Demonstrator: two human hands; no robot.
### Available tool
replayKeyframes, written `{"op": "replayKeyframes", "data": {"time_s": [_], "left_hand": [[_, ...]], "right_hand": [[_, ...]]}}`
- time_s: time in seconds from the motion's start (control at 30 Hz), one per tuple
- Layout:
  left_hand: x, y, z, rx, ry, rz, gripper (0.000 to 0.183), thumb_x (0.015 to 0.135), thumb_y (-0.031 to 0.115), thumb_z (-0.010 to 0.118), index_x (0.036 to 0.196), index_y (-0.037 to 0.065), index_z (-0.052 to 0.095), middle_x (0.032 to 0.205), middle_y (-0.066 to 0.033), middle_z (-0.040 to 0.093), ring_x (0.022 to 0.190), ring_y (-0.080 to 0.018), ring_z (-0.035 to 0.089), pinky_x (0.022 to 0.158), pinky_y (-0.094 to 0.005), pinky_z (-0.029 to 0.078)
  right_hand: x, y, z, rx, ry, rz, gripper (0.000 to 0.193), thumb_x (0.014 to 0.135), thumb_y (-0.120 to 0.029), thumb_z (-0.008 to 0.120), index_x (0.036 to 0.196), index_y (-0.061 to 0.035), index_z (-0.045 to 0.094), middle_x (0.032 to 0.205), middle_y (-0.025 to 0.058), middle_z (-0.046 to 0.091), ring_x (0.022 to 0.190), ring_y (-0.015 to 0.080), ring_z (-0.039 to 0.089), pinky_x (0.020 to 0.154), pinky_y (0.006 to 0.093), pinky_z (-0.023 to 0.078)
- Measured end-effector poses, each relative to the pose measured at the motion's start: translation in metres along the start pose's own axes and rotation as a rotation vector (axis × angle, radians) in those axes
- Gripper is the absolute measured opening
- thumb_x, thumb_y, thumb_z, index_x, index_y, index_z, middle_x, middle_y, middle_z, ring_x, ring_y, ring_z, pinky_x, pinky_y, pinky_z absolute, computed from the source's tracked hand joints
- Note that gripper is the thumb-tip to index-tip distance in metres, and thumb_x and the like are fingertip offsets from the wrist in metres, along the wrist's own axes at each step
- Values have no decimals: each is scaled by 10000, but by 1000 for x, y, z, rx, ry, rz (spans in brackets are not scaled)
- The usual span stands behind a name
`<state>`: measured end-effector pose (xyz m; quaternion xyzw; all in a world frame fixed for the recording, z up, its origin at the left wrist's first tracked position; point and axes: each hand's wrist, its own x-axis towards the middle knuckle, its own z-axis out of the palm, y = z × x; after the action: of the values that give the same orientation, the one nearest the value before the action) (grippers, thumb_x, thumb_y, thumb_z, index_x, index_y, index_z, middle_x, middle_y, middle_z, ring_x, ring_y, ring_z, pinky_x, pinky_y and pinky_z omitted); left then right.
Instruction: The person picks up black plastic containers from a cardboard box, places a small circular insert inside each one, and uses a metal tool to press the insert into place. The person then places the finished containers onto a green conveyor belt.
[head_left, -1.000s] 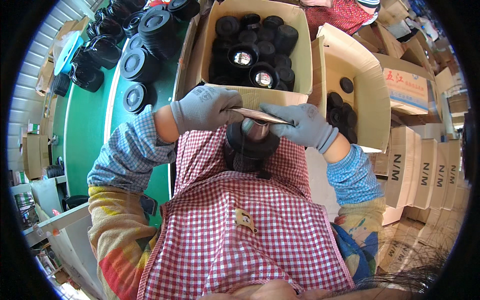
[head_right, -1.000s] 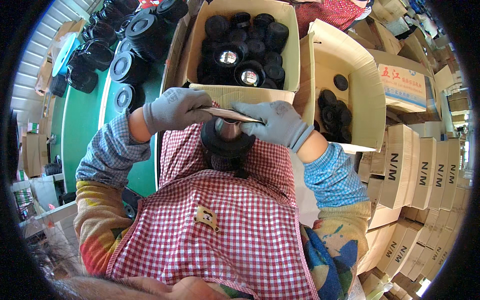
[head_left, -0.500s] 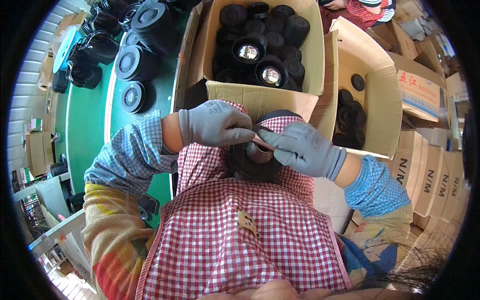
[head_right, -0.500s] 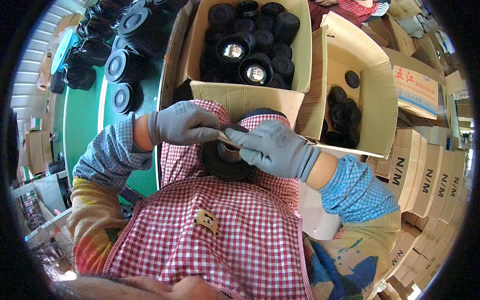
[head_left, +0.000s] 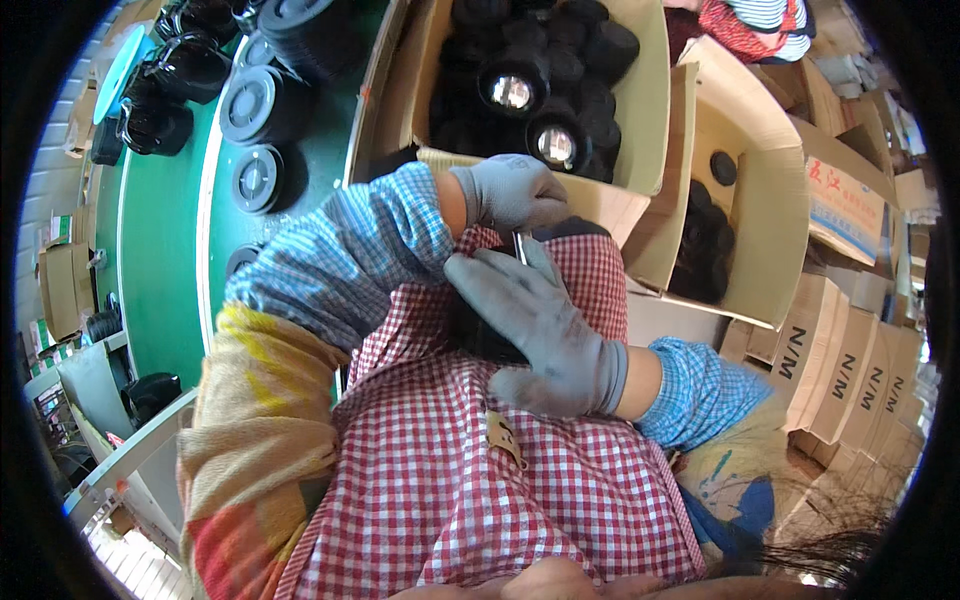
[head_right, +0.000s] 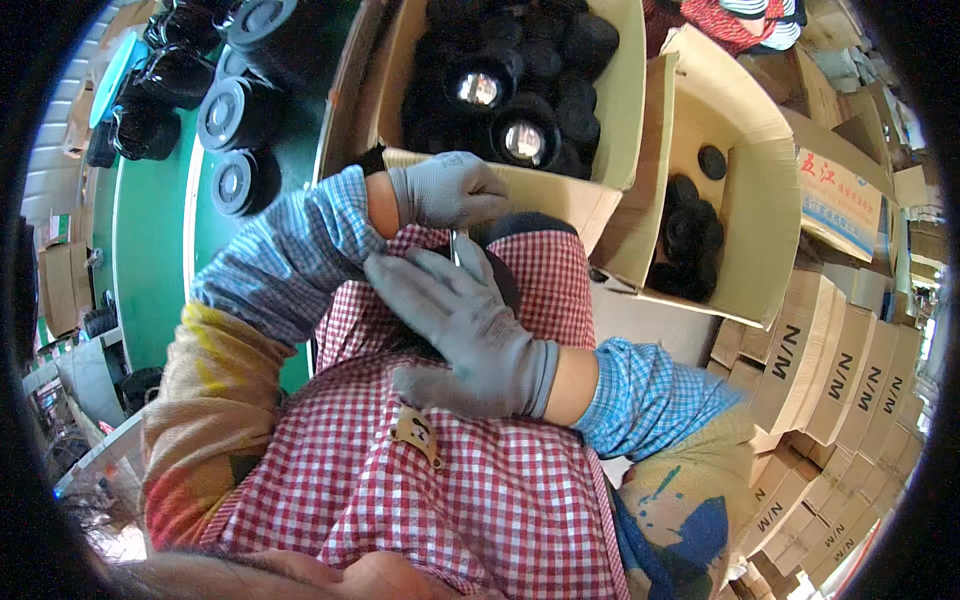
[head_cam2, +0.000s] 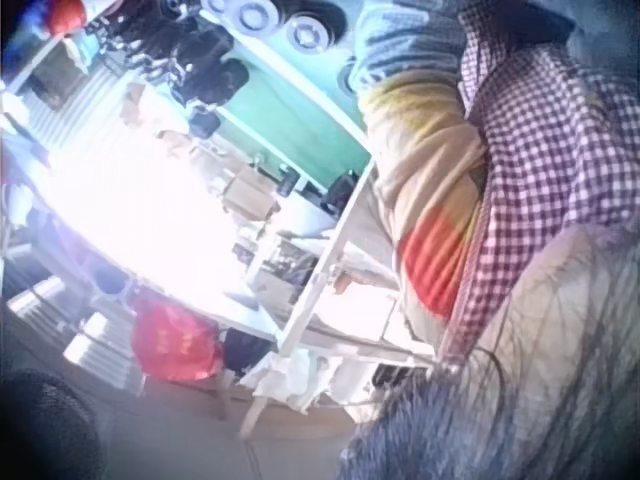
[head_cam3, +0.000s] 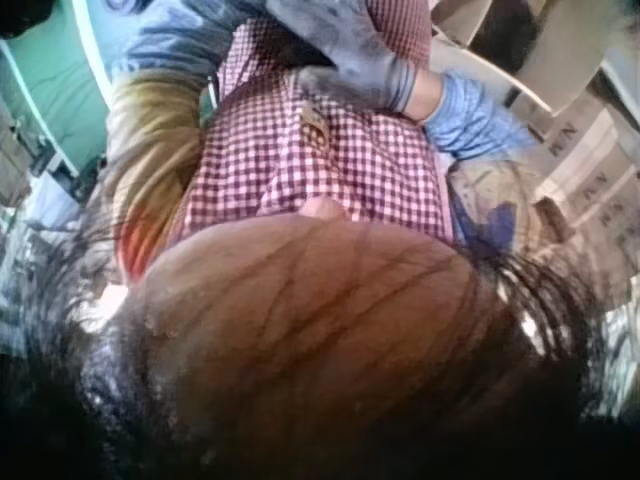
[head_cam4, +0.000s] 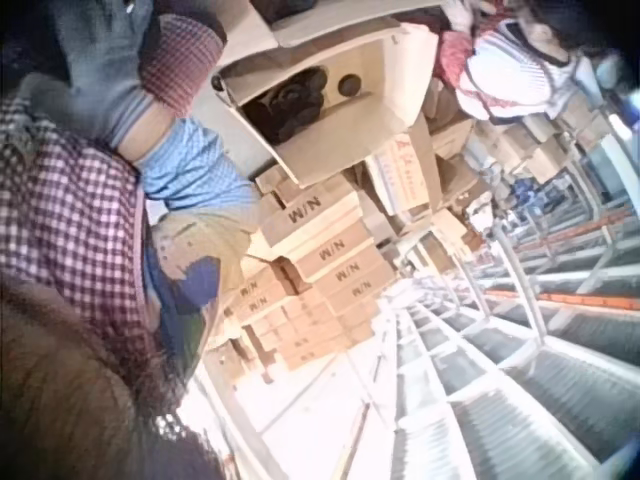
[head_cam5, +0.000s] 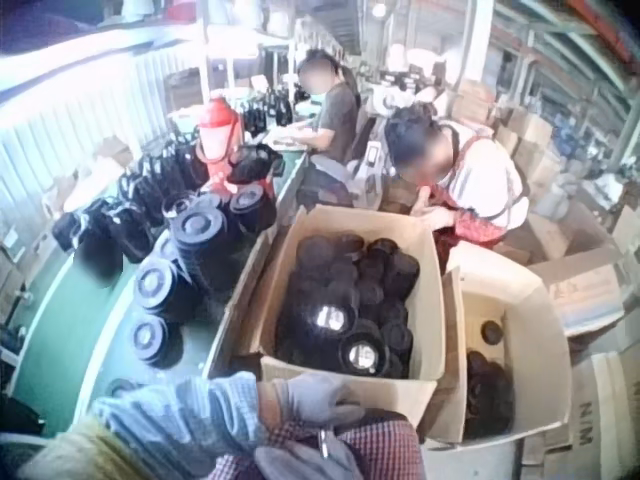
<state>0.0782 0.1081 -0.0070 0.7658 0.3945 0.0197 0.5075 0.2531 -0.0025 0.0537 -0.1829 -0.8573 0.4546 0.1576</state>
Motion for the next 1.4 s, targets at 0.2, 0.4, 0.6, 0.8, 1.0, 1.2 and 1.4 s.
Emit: {"op": "replayKeyframes", "data": {"time_s": [0.2,0.4,0.6,0.8,1.0,1.2,1.4], "left_hand": [[-87,10,14,410,1095,548,206,961,85,563,1092,-18,685,1068,-198,680,1009,-331,660,890,-448,514],[-92,96,107,381,581,889,354,849,351,687,1141,152,681,1100,-47,657,1008,-220,624,847,-399,486],[-68,81,125,389,556,740,243,817,352,697,972,175,638,912,12,596,887,-202,591,779,-398,471],[-61,75,110,335,536,769,192,820,297,670,962,173,637,801,20,592,775,-198,613,716,-369,490],[-66,50,93,-12,411,986,177,833,265,631,914,110,658,813,-35,636,831,-245,641,803,-388,522],[-71,20,75,-556,378,1131,119,891,121,747,856,7,734,715,-53,643,691,-213,611,845,-436,560],[-69,20,38,-615,363,958,130,919,134,691,908,14,740,863,-119,703,812,-262,647,918,-436,487]], "right_hand": [[-17,31,-4,891,155,30,873,1041,-608,335,1642,-65,11,1660,214,227,1530,325,259,1244,433,186],[-15,11,-19,953,7,187,1052,929,-833,229,1641,-76,63,1658,190,258,1509,305,299,1214,415,264],[4,52,-31,660,-52,1,851,970,-761,220,1467,-112,459,1502,204,503,1459,312,376,1192,458,298],[45,111,-22,113,125,-277,568,1078,-460,298,794,-108,641,999,91,664,1201,341,560,1171,569,255],[25,99,-26,-73,341,-124,439,1012,-429,450,751,-126,629,762,56,610,889,300,609,1035,514,382],[-8,93,-33,-362,382,39,406,948,-489,585,751,-141,658,715,39,607,716,256,579,736,410,423],[26,143,-39,-215,383,-102,450,926,-496,643,682,-118,624,697,65,589,704,294,573,692,437,421]]}}
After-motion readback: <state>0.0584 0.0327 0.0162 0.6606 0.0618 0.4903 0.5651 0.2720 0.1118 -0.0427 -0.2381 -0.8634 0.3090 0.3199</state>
